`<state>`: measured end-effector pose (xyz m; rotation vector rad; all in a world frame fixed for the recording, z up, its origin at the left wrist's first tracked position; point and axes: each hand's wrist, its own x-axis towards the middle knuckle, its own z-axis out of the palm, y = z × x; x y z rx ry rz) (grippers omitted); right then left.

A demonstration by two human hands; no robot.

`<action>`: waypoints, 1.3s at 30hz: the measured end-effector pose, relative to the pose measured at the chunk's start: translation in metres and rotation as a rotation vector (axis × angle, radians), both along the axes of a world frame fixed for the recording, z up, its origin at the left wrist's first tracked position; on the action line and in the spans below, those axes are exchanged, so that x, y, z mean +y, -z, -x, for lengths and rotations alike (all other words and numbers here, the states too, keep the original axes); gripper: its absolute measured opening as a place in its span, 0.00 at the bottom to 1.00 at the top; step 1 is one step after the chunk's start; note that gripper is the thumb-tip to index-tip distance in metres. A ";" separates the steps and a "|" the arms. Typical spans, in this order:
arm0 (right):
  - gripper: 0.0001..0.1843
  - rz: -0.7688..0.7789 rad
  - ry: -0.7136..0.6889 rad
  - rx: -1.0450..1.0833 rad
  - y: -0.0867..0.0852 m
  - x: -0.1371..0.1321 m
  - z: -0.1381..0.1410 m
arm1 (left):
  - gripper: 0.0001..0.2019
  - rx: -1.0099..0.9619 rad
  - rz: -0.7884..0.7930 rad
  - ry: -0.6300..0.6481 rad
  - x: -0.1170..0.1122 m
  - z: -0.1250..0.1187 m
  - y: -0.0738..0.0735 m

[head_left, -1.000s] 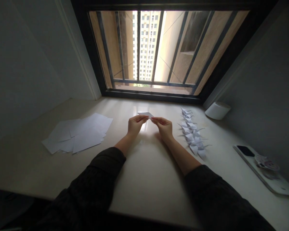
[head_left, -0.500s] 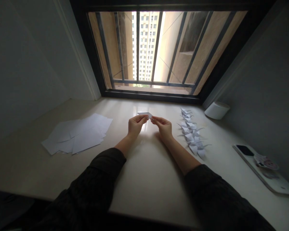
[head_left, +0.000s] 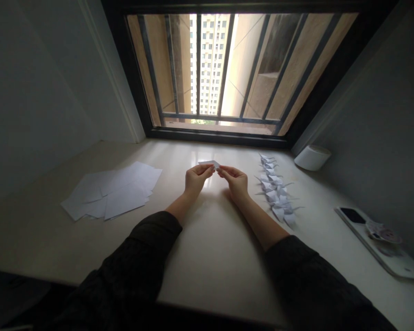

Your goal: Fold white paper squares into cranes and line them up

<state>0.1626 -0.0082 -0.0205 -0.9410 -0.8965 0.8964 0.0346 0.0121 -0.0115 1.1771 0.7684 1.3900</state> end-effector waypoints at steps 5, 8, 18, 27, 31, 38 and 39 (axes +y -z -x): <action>0.17 -0.022 -0.003 0.000 -0.001 -0.001 0.001 | 0.16 -0.006 -0.024 -0.012 0.000 0.001 0.001; 0.17 -0.025 -0.011 0.018 -0.001 -0.001 0.002 | 0.17 -0.018 -0.029 -0.022 0.001 -0.001 0.002; 0.14 -0.027 -0.059 0.032 -0.002 -0.002 0.002 | 0.17 -0.091 0.027 -0.055 0.003 -0.001 0.002; 0.18 -0.047 -0.081 -0.013 0.000 -0.001 0.004 | 0.15 -0.083 0.047 -0.103 0.003 -0.001 0.001; 0.19 -0.058 -0.145 -0.117 0.001 -0.003 0.002 | 0.14 0.050 -0.062 -0.119 0.006 0.004 0.002; 0.17 -0.064 -0.126 -0.204 0.009 0.001 -0.001 | 0.07 0.581 -0.299 -0.202 0.005 0.015 0.001; 0.18 -0.072 -0.130 -0.204 0.009 0.002 -0.001 | 0.06 0.636 -0.337 -0.189 0.004 0.016 0.001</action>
